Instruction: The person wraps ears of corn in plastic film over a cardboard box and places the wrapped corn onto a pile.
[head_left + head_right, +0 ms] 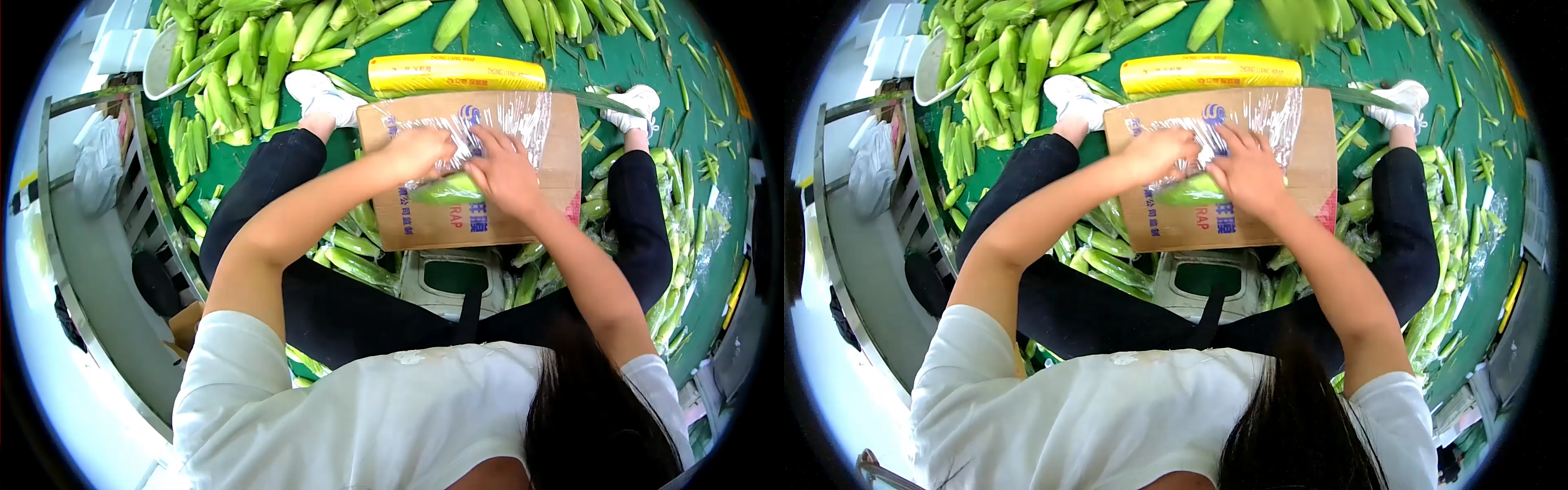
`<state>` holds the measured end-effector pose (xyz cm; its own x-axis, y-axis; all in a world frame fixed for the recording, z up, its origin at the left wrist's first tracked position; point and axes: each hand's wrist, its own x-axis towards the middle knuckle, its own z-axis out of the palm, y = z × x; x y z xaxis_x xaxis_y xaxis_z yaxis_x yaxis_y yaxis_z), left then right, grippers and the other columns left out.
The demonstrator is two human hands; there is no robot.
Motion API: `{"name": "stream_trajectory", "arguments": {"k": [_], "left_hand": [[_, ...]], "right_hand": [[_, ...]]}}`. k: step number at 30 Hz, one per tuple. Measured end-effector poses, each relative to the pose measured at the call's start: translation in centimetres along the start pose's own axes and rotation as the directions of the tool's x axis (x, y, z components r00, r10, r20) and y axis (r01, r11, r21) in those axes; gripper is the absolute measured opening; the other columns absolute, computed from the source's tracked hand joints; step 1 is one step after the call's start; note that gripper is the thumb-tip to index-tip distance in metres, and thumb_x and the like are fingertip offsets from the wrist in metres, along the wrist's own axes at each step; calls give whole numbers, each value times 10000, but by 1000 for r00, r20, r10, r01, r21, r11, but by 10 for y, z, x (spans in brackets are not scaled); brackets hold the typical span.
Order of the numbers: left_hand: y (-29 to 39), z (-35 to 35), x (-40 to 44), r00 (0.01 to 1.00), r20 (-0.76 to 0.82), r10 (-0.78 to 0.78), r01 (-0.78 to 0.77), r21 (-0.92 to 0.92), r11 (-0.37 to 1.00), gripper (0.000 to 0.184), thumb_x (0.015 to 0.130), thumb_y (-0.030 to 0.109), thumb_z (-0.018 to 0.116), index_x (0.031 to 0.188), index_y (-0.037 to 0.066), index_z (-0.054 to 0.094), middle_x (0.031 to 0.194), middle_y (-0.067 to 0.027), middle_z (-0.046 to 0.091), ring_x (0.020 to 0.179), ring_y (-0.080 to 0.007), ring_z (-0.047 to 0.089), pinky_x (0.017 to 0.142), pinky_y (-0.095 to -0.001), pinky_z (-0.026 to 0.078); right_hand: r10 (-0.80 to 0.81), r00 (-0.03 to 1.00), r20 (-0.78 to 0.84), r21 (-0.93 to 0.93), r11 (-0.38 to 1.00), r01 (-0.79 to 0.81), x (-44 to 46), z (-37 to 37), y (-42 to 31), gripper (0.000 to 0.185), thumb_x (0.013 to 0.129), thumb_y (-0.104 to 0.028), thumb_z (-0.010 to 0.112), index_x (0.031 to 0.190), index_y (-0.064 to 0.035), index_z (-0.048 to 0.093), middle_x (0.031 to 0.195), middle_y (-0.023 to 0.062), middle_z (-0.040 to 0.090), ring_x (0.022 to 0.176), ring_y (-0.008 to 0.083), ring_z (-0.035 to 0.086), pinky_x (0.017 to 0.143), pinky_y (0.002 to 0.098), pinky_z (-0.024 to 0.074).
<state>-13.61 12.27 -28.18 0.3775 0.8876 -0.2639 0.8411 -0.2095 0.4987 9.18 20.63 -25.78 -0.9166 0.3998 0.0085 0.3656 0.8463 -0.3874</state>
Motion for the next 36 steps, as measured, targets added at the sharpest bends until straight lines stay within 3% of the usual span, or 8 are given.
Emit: {"name": "stream_trajectory", "arguments": {"k": [4, 7, 11, 16, 21, 23, 29, 36], "left_hand": [[-15, -117, 75, 966, 42, -254, 257, -227, 939, 688, 716, 343, 854, 1317, 123, 603, 1079, -102, 707, 996, -317, 680, 856, -403, 541], [-48, -142, 102, 890, -412, -194, 227, 32, 973, 544, 884, 315, 736, 1347, 81, 572, 1158, -155, 682, 1062, -290, 669, 957, -384, 523], [-32, -73, 135, 985, -164, 59, -133, -493, 859, 370, 1010, 290, 590, 1359, 173, 623, 1471, -93, 536, 1365, -271, 501, 1124, -439, 415], [-2, 15, 115, 937, -273, 219, -164, 212, 964, 435, 1009, 509, 475, 1427, 421, 557, 1678, -41, 236, 1557, -283, 167, 1206, -643, 172], [44, 36, 93, 950, -198, 243, -182, 282, 942, 442, 983, 471, 522, 1420, 412, 560, 1653, -49, 300, 1536, -285, 237, 1234, -589, 120], [46, 40, 86, 943, -206, 260, -214, 219, 952, 450, 981, 462, 528, 1422, 383, 566, 1642, -60, 320, 1530, -280, 253, 1228, -591, 146], [84, 62, 63, 955, -232, 182, -132, 214, 968, 517, 954, 343, 553, 1469, 314, 518, 1643, -99, 304, 1524, -309, 260, 1211, -609, 186], [160, 117, 25, 947, -317, 49, 28, 232, 972, 568, 927, 236, 540, 1454, 29, 497, 1613, -214, 308, 1486, -375, 306, 1169, -607, 276]], "right_hand": [[259, 892, -370, -51, 953, -298, 72, 11, 48, 363, 908, -308, 674, 1227, -136, 655, 1412, 117, 549, 1227, 341, 563, 1043, 520, 432], [118, 991, 66, 173, 976, -128, 73, 1, 22, 479, 842, -355, 743, 1257, -144, 627, 1352, 115, 593, 1196, 325, 586, 995, 491, 477], [64, 964, 259, -116, 993, -35, 76, 2, 3, 770, 734, -458, 837, 1402, -220, 538, 1242, 114, 648, 1110, 294, 654, 947, 428, 523], [9, 808, 589, 184, 972, -144, 52, -3, -10, 689, 604, -373, 845, 1254, -201, 694, 1188, 108, 701, 1092, 281, 680, 910, 419, 565], [-246, 423, 872, 289, 956, -42, 31, 9, -32, 768, 594, -441, 823, 1304, -184, 684, 1173, 141, 721, 1078, 313, 680, 927, 431, 540], [-501, 103, 859, 493, 758, -426, -20, 28, -55, 774, 673, -497, 807, 1354, -165, 644, 1179, 176, 714, 1098, 308, 671, 943, 413, 523], [-639, 160, 753, 623, 611, -489, -104, -102, -88, 673, 790, -419, 779, 1316, -48, 583, 1104, 139, 698, 996, 244, 647, 872, 394, 510], [-306, 632, 712, 638, -94, -764, -358, -178, -3, 844, 832, -392, 781, 1473, 37, 437, 1388, 202, 587, 1216, 244, 598, 997, 396, 512]]}}
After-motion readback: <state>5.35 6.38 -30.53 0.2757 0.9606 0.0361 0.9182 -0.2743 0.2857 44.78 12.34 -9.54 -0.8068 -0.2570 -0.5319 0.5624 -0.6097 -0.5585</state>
